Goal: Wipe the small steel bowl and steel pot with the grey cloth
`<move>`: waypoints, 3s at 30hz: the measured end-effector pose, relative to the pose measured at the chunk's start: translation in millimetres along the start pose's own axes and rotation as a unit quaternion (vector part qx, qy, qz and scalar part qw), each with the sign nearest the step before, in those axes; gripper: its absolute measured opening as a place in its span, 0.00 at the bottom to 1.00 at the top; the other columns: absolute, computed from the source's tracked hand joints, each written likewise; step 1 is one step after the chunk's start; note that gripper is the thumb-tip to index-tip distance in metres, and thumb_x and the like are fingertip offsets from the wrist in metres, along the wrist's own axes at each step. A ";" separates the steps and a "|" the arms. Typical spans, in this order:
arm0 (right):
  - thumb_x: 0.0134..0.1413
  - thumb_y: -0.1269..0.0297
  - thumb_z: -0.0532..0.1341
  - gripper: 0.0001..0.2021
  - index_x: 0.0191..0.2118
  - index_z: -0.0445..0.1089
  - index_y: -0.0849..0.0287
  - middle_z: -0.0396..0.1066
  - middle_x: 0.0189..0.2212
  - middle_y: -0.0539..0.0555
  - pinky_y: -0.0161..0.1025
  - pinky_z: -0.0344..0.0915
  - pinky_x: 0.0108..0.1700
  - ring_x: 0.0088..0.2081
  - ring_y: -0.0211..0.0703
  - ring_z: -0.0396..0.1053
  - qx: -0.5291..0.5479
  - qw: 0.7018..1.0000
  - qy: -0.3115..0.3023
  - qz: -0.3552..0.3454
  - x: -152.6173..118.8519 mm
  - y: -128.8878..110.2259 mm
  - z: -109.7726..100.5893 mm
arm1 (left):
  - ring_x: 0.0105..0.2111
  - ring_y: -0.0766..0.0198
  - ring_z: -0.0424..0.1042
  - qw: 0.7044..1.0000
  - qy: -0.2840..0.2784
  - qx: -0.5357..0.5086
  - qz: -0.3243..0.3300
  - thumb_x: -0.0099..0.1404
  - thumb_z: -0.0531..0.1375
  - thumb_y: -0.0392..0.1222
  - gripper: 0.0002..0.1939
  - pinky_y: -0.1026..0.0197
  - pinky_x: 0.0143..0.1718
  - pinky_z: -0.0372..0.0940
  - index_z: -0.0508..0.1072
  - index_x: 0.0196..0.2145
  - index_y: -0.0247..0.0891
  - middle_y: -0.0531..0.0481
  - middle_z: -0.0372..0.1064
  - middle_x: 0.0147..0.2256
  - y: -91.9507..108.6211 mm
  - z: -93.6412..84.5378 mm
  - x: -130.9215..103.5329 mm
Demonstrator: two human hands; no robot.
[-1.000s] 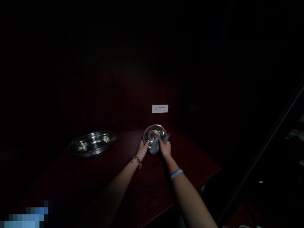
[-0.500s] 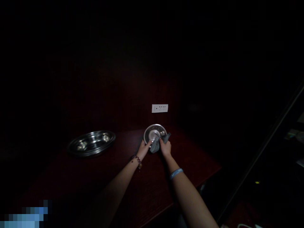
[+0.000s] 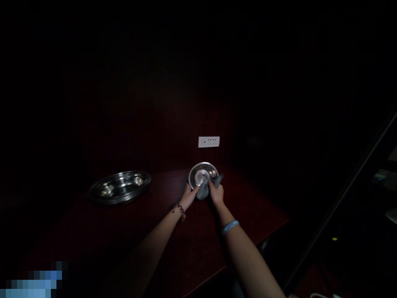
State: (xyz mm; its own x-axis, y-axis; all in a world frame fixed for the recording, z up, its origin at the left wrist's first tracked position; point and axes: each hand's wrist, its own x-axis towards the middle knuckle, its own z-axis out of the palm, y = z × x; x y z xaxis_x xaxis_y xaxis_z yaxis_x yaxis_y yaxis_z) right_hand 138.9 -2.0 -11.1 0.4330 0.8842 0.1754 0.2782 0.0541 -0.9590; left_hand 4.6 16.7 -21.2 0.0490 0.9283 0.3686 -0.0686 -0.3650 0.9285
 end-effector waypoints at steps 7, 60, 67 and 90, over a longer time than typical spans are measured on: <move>0.57 0.59 0.56 0.16 0.42 0.74 0.65 0.77 0.41 0.62 0.36 0.67 0.46 0.45 0.47 0.75 0.006 1.000 -0.002 -0.005 -0.9 -1.3 0.0 | 0.60 0.54 0.59 1.000 0.018 -0.019 0.001 0.53 0.64 0.40 0.31 0.52 0.63 0.46 0.65 0.55 0.37 0.40 0.64 0.57 2.0 -0.2 0.7; 0.57 0.58 0.57 0.16 0.41 0.75 0.65 0.77 0.40 0.62 0.36 0.67 0.45 0.44 0.47 0.75 0.004 1.000 -0.006 -0.024 0.9 4.2 1.9 | 0.60 0.54 0.60 0.999 0.022 -0.022 0.011 0.54 0.64 0.38 0.30 0.52 0.63 0.47 0.65 0.55 0.37 0.39 0.64 0.57 3.0 -1.6 -0.4; 0.55 0.57 0.59 0.16 0.41 0.74 0.65 0.77 0.40 0.61 0.35 0.67 0.44 0.43 0.46 0.75 0.022 0.999 -0.015 -0.031 4.6 9.0 4.9 | 0.58 0.54 0.62 1.000 0.018 -0.019 0.013 0.54 0.63 0.39 0.29 0.52 0.63 0.49 0.65 0.54 0.36 0.39 0.65 0.56 2.6 -1.3 -0.2; 0.56 0.56 0.58 0.17 0.42 0.75 0.65 0.77 0.40 0.62 0.36 0.67 0.45 0.44 0.48 0.75 0.016 1.000 0.000 -0.020 4.4 7.2 3.6 | 0.59 0.55 0.60 1.000 0.011 -0.009 -0.003 0.56 0.62 0.38 0.30 0.52 0.63 0.48 0.62 0.56 0.36 0.39 0.63 0.58 1.6 -0.7 0.1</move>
State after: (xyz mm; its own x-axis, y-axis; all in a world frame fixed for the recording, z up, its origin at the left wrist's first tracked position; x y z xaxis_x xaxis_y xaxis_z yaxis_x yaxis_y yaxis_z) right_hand 139.7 4.0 -18.0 0.4214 0.8813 0.2137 0.2672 0.1045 -0.9580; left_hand 3.8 16.2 -19.7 0.0285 0.9319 0.3616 -0.0855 -0.3582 0.9297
